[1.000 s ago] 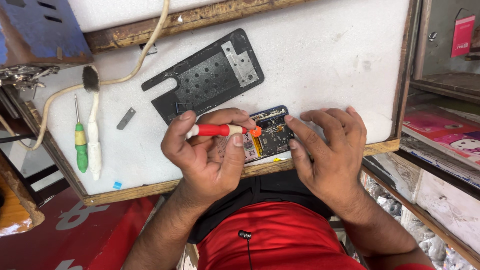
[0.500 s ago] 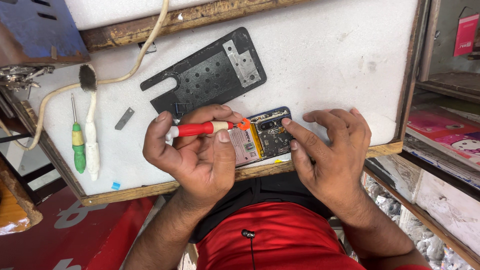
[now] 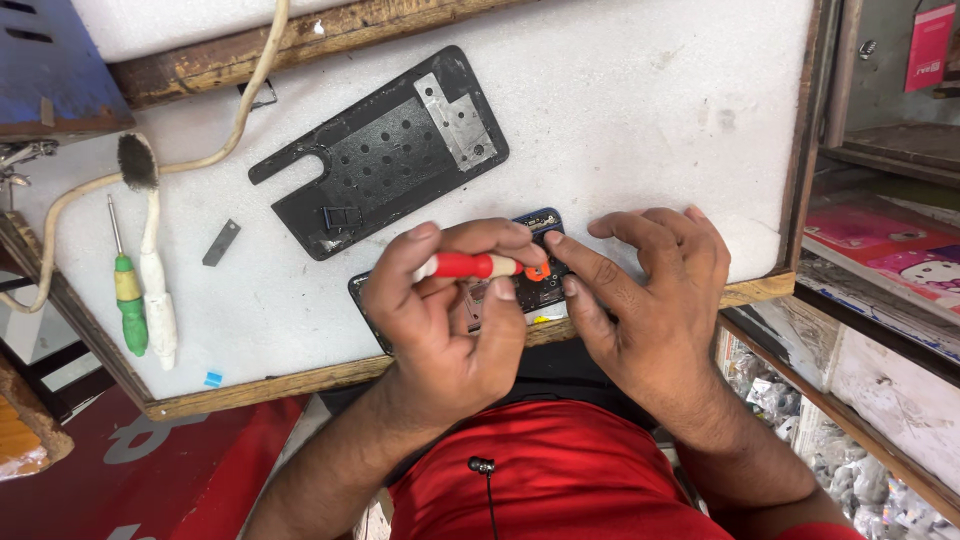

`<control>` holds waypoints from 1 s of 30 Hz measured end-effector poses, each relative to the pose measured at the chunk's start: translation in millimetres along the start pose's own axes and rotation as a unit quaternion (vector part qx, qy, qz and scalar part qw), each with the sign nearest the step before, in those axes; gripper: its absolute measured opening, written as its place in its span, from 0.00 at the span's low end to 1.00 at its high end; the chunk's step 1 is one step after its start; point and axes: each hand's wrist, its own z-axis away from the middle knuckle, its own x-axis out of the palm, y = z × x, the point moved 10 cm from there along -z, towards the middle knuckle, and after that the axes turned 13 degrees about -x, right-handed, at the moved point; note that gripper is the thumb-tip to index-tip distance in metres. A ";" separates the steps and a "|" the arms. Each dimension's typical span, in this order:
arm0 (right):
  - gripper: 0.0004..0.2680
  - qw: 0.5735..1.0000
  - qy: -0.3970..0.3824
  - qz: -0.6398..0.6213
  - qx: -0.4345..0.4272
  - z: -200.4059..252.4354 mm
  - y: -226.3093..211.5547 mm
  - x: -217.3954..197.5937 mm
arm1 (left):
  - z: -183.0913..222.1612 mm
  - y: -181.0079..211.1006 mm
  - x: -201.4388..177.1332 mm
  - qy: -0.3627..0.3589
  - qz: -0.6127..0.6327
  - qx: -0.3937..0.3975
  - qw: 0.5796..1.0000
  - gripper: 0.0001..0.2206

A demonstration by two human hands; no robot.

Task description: The person uses a red-handled screwdriver to remove screws from a disassembled smartphone on a workbench. They then use their fingers to peel back a battery connector and lift the battery from the phone chassis.

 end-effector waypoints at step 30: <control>0.14 0.999 0.044 0.002 -0.009 7.0 1.2 -3.5 | -1.2 -1.0 11.1 0.003 -0.083 0.048 0.995 0.30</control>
